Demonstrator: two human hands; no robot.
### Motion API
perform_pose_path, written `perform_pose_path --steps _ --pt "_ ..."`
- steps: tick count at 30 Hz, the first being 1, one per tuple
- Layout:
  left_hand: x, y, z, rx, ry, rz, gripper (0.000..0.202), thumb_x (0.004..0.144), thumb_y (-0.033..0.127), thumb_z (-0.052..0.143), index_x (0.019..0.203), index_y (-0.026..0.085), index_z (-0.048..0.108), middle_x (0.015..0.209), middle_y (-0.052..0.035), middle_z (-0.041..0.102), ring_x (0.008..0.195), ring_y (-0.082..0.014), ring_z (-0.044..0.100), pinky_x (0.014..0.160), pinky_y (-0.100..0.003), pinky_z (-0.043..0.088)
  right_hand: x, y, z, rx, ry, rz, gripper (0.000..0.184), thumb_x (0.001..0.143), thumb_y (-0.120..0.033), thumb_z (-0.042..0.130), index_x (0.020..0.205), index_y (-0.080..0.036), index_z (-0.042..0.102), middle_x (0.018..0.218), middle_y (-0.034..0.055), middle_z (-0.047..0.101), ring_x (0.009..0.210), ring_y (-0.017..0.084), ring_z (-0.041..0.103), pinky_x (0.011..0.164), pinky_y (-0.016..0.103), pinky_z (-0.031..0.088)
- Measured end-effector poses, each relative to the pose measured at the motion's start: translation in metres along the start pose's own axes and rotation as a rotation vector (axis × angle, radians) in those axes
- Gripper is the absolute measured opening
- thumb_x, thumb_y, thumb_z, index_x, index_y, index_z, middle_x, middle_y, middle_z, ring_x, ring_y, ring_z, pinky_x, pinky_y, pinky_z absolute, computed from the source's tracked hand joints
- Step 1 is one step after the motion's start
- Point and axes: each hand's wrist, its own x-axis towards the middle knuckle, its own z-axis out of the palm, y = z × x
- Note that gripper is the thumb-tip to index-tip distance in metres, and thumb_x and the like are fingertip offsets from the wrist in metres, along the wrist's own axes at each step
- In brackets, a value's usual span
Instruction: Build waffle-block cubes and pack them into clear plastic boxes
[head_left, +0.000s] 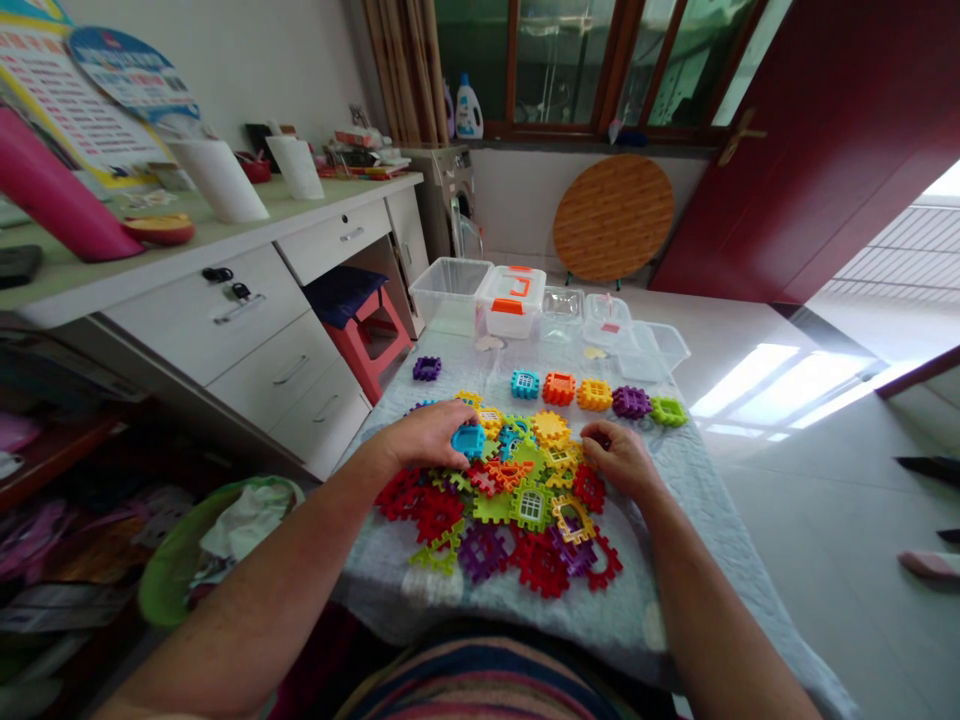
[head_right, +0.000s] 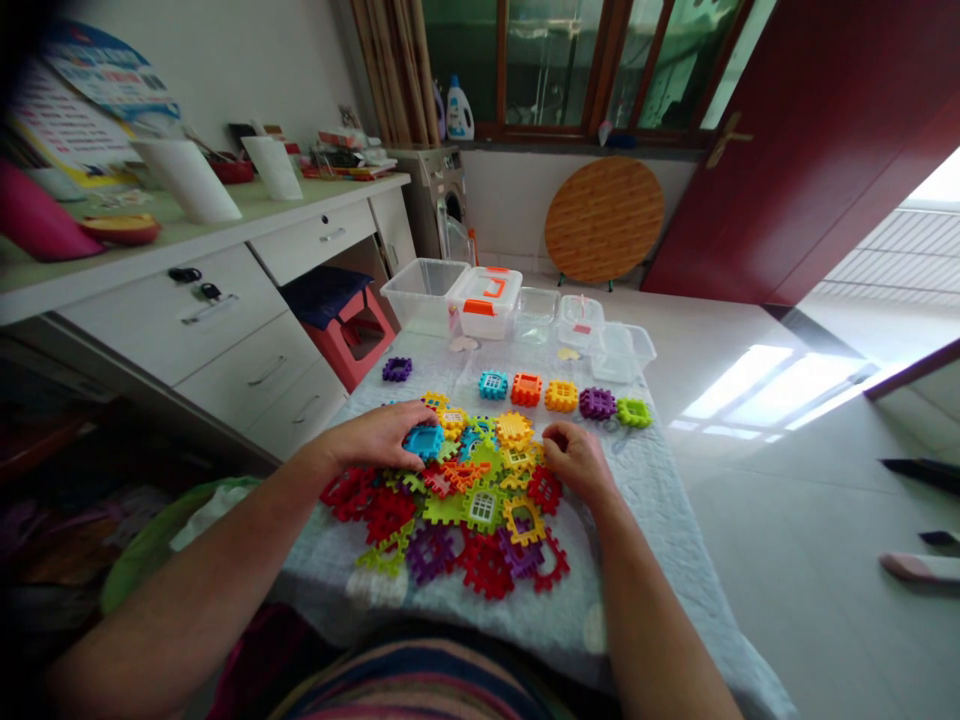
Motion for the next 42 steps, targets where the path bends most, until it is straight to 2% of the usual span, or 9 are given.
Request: perform_pose_path --steps 5,10,13,16,22,27,34,38,42 --pt "0.001 0.003 0.003 0.027 0.029 0.009 0.040 0.060 0.026 0.073 0.098 0.021 0.063 0.099 -0.0062 0.066 0.091 -0.0241 0.061 0.080 -0.032 0.047 0.000 0.000 0.000 0.012 -0.002 -0.008 0.024 0.075 -0.030 0.049 0.080 -0.017 0.068 0.070 0.0017 0.067 0.060 0.014 0.054 0.059 0.025 0.040" --pt "0.010 0.003 -0.016 0.072 0.129 0.046 0.041 0.060 0.029 0.073 0.099 0.020 0.064 0.098 -0.0072 0.066 0.090 -0.0245 0.061 0.081 -0.034 0.047 0.000 0.000 0.000 0.007 -0.006 0.003 0.022 0.074 -0.030 0.049 0.079 -0.018 0.067 0.065 0.0002 0.064 0.058 0.014 0.054 0.057 0.025 0.040" --pt "0.033 0.001 -0.034 0.099 0.218 0.063 0.044 0.063 0.032 0.074 0.103 0.019 0.064 0.101 -0.0089 0.065 0.092 -0.0249 0.061 0.081 -0.034 0.047 0.000 0.000 0.000 0.020 -0.002 0.007 0.022 0.074 -0.030 0.049 0.078 -0.018 0.066 0.065 0.0004 0.063 0.058 0.014 0.054 0.058 0.025 0.040" --pt "0.069 0.001 -0.046 0.096 0.253 0.049 0.048 0.061 0.033 0.077 0.105 0.016 0.064 0.104 -0.0102 0.066 0.094 -0.0251 0.062 0.081 -0.033 0.047 0.000 0.001 0.001 0.028 0.003 0.003 0.021 0.074 -0.030 0.049 0.078 -0.018 0.066 0.065 0.0003 0.062 0.059 0.014 0.054 0.058 0.025 0.040" --pt "0.140 0.006 -0.034 0.225 0.076 -0.006 0.056 0.060 0.038 0.077 0.109 0.013 0.065 0.108 -0.0118 0.069 0.095 -0.0259 0.063 0.079 -0.030 0.046 -0.001 -0.001 -0.001 0.022 -0.010 0.002 0.018 0.074 -0.027 0.048 0.076 -0.018 0.064 0.065 0.0002 0.061 0.059 0.014 0.054 0.058 0.024 0.039" --pt "0.170 0.002 -0.015 0.304 -0.031 0.014 0.059 0.059 0.042 0.076 0.111 0.014 0.065 0.112 -0.0119 0.068 0.096 -0.0280 0.063 0.076 -0.030 0.046 -0.001 -0.001 -0.001 -0.004 -0.002 -0.016 0.018 0.075 -0.025 0.048 0.078 -0.018 0.064 0.065 0.0000 0.061 0.060 0.014 0.054 0.058 0.024 0.039" --pt "0.182 -0.004 -0.002 0.311 -0.111 -0.019 0.068 0.054 0.041 0.079 0.115 0.016 0.063 0.115 -0.0106 0.067 0.098 -0.0278 0.063 0.078 -0.030 0.048 0.000 0.000 0.000 -0.030 0.005 -0.043 0.016 0.075 -0.023 0.048 0.078 -0.018 0.063 0.066 -0.0003 0.061 0.061 0.013 0.054 0.059 0.024 0.038" --pt "0.181 -0.004 0.002 0.302 -0.122 -0.023 0.067 0.058 0.040 0.077 0.119 0.018 0.060 0.118 -0.0086 0.066 0.103 -0.0265 0.062 0.084 -0.029 0.047 -0.001 0.000 0.000 -0.036 0.008 -0.040 0.016 0.075 -0.023 0.049 0.079 -0.018 0.063 0.067 -0.0003 0.061 0.061 0.013 0.054 0.060 0.024 0.038" --pt "0.172 -0.001 -0.004 0.288 -0.086 -0.017 0.083 0.059 0.040 0.078 0.133 0.014 0.049 0.132 -0.0157 0.057 0.117 -0.0304 0.055 0.097 -0.034 0.042 -0.001 0.000 0.000 -0.021 0.003 -0.027 0.016 0.074 -0.022 0.049 0.079 -0.018 0.064 0.065 -0.0010 0.060 0.060 0.013 0.055 0.060 0.024 0.039"
